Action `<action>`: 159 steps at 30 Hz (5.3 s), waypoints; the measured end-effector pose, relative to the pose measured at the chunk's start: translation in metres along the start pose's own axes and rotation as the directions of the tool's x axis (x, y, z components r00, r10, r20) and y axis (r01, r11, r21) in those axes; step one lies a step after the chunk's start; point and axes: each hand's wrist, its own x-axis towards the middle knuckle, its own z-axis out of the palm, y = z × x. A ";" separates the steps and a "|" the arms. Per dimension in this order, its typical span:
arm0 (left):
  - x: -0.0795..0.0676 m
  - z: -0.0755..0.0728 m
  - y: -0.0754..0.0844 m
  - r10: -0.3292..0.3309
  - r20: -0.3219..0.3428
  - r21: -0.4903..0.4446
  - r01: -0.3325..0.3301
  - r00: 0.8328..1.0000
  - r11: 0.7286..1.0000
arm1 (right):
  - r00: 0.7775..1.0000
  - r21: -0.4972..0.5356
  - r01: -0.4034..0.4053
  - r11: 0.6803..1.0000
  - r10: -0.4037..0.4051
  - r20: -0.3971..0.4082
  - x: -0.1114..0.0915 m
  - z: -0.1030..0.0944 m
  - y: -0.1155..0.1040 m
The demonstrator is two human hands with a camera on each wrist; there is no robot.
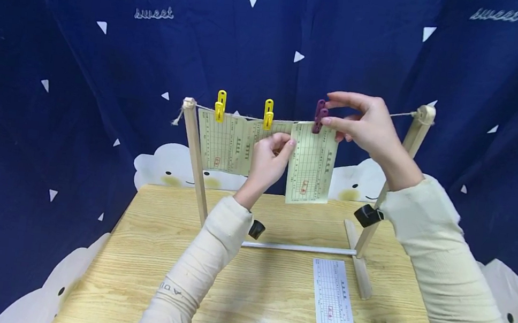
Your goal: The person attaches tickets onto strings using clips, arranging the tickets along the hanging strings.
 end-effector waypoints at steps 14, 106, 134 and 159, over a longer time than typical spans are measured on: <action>-0.010 -0.005 -0.001 0.063 0.009 -0.010 -0.063 0.998 0.998 | 0.996 0.016 0.064 0.998 -0.063 -0.064 -0.022 -0.013 0.008; -0.185 0.039 -0.117 -0.234 0.630 0.017 0.289 0.740 0.957 | 0.794 0.299 -0.386 0.873 0.150 0.589 -0.282 -0.060 0.312; -0.213 0.097 -0.168 -0.420 0.530 0.189 0.381 0.737 0.905 | 0.744 0.412 -0.479 0.775 0.110 0.659 -0.317 -0.046 0.333; -0.215 0.123 -0.164 -0.490 0.465 0.596 0.150 0.737 0.789 | 0.764 0.212 -0.371 0.904 0.167 0.624 -0.315 -0.028 0.325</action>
